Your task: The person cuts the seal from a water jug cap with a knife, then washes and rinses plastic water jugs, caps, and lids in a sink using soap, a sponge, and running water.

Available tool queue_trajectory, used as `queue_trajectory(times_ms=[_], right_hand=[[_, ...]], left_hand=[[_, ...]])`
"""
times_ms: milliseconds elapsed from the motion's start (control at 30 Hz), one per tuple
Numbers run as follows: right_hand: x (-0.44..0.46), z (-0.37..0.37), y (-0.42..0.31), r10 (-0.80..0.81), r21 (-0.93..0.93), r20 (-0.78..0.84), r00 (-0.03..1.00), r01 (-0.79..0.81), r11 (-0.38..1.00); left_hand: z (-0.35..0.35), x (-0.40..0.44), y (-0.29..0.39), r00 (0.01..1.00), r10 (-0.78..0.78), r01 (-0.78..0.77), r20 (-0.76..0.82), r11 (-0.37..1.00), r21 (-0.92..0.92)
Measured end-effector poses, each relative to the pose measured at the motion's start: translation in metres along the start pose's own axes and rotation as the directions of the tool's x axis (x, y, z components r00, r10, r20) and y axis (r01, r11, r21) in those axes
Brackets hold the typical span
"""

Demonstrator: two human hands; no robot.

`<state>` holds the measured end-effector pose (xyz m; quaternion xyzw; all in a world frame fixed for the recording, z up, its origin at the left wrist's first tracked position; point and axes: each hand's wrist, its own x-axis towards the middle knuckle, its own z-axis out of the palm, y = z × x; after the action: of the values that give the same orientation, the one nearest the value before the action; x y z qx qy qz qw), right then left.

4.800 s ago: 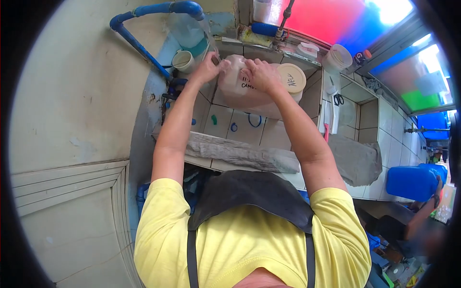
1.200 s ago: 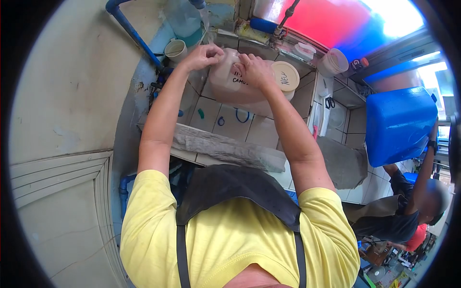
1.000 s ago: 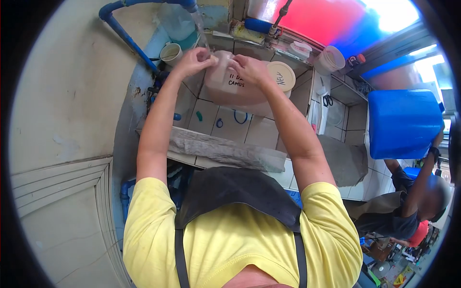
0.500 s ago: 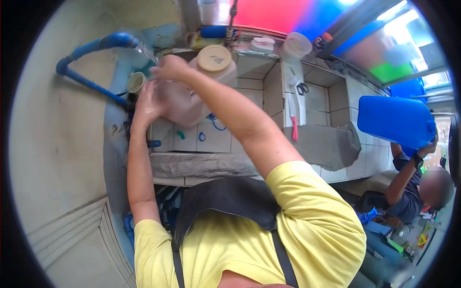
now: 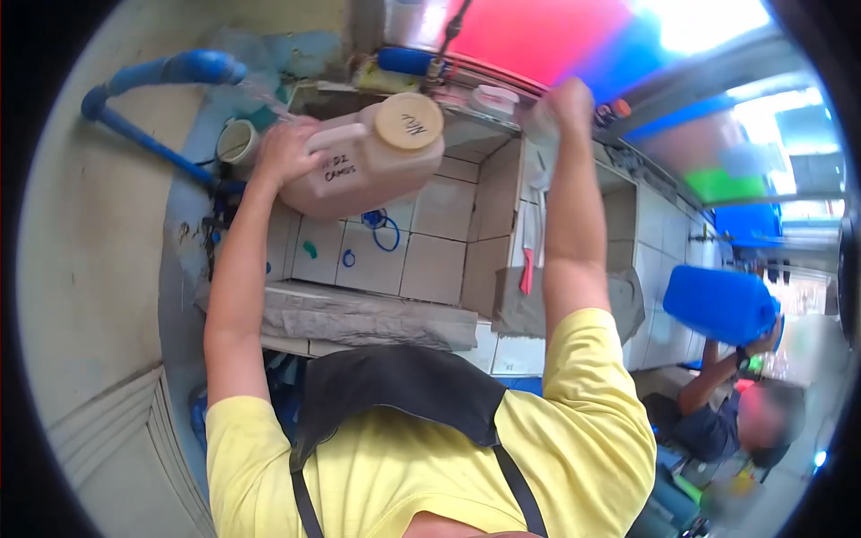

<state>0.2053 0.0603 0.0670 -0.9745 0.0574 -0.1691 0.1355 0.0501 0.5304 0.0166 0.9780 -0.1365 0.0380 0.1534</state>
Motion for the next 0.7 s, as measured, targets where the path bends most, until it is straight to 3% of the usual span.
queue_trajectory(times_ms=[33,133,200,267,333,367,433,467,500,533,600,633,667,700], right_hand=[[0.013,-0.005,0.015,-0.025,-0.240,0.195,0.980,0.072,0.968],[0.044,0.027,0.056,-0.219,-0.236,0.531,0.819,0.391,0.890],[0.059,0.056,0.080,-0.184,-0.219,0.492,0.851,0.326,0.920],[0.051,0.053,0.076,-0.154,-0.206,0.418,0.895,0.258,0.944],[0.036,0.009,0.027,0.184,-0.410,0.340,0.922,-0.030,0.912],[0.032,0.006,0.028,0.177,-0.403,0.348,0.920,-0.024,0.915],[0.026,-0.011,0.034,0.128,-0.011,0.143,0.981,-0.128,0.992],[0.019,-0.013,0.033,0.131,-0.013,0.138,0.982,-0.130,0.991],[0.001,-0.017,0.017,0.008,0.283,0.089,0.996,-0.033,0.958],[-0.020,-0.022,-0.004,-0.097,0.547,0.003,0.995,0.080,0.833],[-0.075,-0.030,-0.068,-0.237,0.570,0.019,0.971,0.184,0.800],[-0.087,0.004,-0.076,-0.530,0.523,-0.249,0.810,0.573,0.631],[-0.120,-0.009,-0.107,-0.611,0.423,-0.013,0.791,0.558,0.714],[-0.145,0.016,-0.127,-0.700,0.363,-0.043,0.713,0.664,0.654]], left_hand=[[-0.001,0.005,0.001,0.999,-0.027,0.027,0.023,1.000,0.003],[-0.004,0.018,0.005,0.980,-0.179,0.182,0.083,0.983,-0.038],[-0.004,0.022,0.002,0.951,-0.283,0.294,0.124,0.953,-0.076],[0.005,0.020,-0.002,0.964,-0.238,0.251,0.116,0.961,-0.115],[0.006,0.017,0.001,0.960,-0.271,0.279,0.073,0.951,-0.130],[0.006,0.013,0.002,0.959,-0.282,0.285,0.038,0.946,-0.155],[0.007,0.008,0.002,0.972,-0.236,0.232,-0.012,0.961,-0.148],[0.008,0.008,0.004,0.981,-0.182,0.172,-0.064,0.975,-0.144],[0.007,0.010,0.005,0.983,-0.173,0.162,-0.066,0.976,-0.149],[0.004,0.012,0.006,0.974,-0.225,0.223,0.003,0.967,-0.124],[0.005,0.015,0.003,0.961,-0.268,0.274,0.066,0.957,-0.098],[0.011,0.013,0.000,0.973,-0.230,0.231,0.016,0.970,-0.081],[0.014,0.012,-0.003,0.980,-0.194,0.192,-0.033,0.980,-0.060],[0.010,0.010,-0.002,0.981,-0.192,0.190,-0.035,0.980,-0.062]])
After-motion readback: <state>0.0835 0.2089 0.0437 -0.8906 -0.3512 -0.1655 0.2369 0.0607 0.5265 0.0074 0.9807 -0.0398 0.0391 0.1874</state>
